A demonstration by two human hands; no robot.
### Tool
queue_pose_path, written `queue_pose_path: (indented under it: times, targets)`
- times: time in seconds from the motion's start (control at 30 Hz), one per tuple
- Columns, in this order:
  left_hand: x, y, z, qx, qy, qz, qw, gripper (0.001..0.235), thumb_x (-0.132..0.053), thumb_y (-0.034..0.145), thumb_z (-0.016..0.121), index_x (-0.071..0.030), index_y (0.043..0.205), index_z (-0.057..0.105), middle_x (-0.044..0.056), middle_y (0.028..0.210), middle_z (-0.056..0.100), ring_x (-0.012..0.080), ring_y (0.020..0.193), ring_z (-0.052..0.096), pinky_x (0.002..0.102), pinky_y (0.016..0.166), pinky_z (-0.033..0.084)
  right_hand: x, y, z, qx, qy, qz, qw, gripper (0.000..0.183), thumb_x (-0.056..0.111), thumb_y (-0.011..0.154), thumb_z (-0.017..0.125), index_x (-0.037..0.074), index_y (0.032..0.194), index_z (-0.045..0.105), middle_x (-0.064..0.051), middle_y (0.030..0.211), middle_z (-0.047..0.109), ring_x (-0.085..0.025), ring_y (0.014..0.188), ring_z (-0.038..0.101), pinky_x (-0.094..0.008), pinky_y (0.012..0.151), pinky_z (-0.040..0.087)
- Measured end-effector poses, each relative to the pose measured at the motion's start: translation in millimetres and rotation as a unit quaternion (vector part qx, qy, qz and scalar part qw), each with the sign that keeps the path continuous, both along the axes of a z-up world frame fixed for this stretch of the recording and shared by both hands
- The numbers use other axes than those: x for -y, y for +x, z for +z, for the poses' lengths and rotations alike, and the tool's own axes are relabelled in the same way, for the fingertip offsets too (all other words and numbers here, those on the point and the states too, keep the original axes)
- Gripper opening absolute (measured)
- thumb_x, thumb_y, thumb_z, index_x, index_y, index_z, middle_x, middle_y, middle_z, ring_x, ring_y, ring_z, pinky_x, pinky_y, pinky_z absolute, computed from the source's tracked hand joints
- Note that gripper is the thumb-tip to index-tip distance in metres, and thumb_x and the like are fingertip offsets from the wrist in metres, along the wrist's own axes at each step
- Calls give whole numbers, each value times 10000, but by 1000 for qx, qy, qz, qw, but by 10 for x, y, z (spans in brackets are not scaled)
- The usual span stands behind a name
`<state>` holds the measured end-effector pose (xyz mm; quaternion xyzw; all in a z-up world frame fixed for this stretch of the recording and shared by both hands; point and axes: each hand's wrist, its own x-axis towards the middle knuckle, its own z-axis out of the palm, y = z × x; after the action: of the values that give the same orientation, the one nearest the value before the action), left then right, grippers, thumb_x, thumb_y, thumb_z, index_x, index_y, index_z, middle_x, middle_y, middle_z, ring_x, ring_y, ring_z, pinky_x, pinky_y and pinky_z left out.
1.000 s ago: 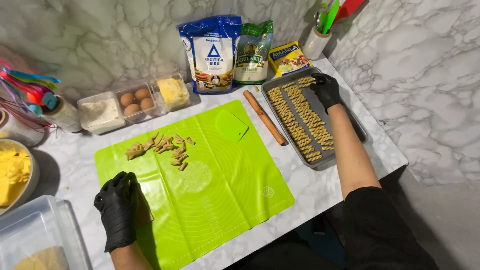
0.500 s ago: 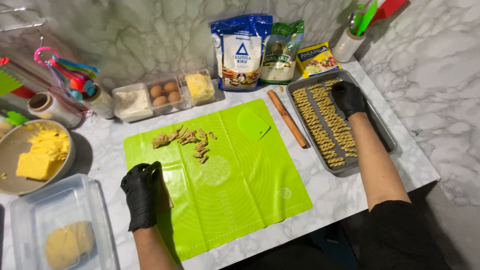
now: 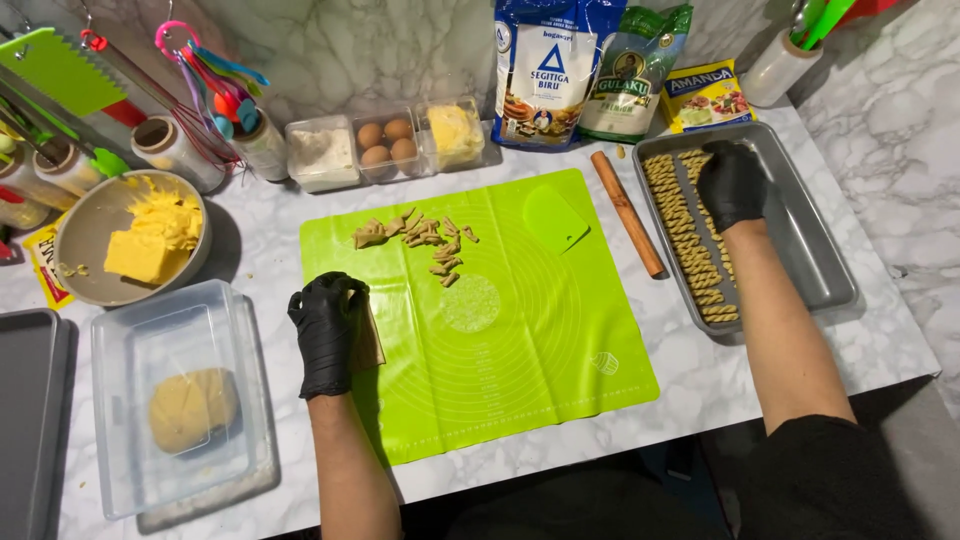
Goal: Shaping small pieces of dough into spiral twists using a thin wooden stick on a silicone mat.
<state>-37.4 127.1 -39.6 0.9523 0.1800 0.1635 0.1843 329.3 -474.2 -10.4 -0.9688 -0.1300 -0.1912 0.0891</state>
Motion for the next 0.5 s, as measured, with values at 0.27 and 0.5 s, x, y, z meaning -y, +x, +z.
queue_pose_path:
  times: [0.27, 0.5]
  targets:
    - [654, -167, 1186, 8, -234, -95, 968, 108, -247, 902, 758, -261, 1009, 751, 22, 951, 772, 255, 974, 733, 423, 933, 524, -2292, -2409, 1368, -232, 364, 261, 863, 372, 25, 907, 629, 78, 1270, 692, -222, 1184, 708, -384, 1162, 654, -476, 980, 528]
    - [1412, -124, 1730, 65, -389, -176, 902, 132, -166, 982, 671, -163, 1047, 785, 81, 864, 735, 216, 790, 720, 325, 757, 577, -2940, -3109, 691, -461, 446, 291, 710, 579, 79, 860, 806, 125, 1396, 594, -124, 1204, 736, -248, 1191, 670, -475, 1071, 489]
